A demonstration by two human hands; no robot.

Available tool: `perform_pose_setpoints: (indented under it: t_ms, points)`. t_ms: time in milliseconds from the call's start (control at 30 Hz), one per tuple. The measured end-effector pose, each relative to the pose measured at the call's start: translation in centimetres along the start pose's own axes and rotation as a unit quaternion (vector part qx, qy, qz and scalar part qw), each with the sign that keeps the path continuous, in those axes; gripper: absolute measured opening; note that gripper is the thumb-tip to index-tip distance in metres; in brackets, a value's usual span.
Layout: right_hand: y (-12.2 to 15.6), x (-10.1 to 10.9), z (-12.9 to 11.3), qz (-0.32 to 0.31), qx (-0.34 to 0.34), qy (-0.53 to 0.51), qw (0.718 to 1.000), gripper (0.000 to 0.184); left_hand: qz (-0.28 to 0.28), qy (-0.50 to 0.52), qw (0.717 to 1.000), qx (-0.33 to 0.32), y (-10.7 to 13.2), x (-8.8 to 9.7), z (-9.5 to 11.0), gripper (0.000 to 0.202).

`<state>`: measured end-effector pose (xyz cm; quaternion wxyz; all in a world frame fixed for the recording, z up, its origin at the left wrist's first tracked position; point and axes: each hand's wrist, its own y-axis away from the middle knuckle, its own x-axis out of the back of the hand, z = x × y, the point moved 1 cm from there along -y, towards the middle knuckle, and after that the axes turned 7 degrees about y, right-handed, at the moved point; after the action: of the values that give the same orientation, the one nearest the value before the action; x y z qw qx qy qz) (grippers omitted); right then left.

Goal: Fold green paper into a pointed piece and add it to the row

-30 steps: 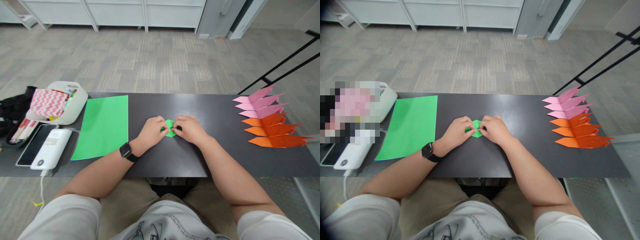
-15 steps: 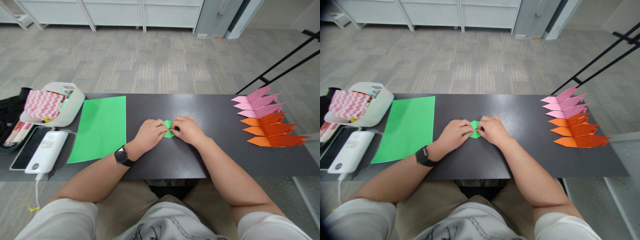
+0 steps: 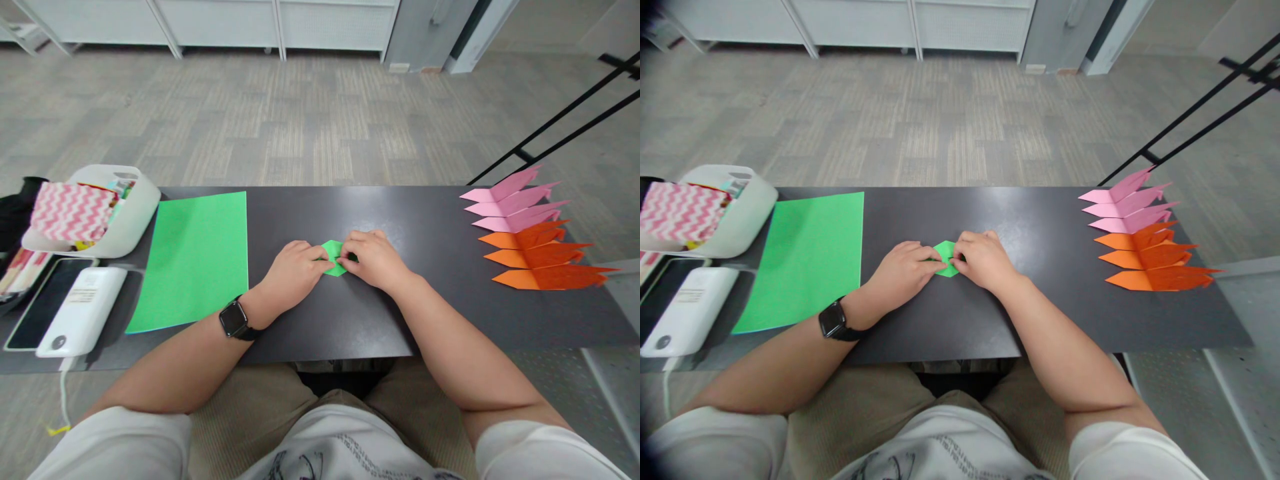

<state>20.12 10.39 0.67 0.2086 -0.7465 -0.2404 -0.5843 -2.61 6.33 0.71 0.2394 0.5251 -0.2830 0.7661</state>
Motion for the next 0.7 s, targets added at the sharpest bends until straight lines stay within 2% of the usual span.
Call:
perform_pose_setpoints:
  t_ms: [267, 500, 700]
  points:
    - [-0.1, 0.0, 0.1, 0.005, 0.004, -0.005, 1.000, 0.011, -0.005, -0.009, 1.000, -0.007, 0.2, 0.5, 0.6, 0.022]
    - [-0.1, 0.0, 0.0, 0.000, -0.005, -0.009, 1.000, 0.011, -0.034, -0.017, 0.999, -0.018, 0.4, 1.2, 1.1, 0.026]
    - [-0.2, 0.1, -0.1, -0.003, -0.007, -0.014, 1.000, 0.012, -0.034, -0.017, 0.999, -0.016, 0.5, 1.2, 1.1, 0.025]
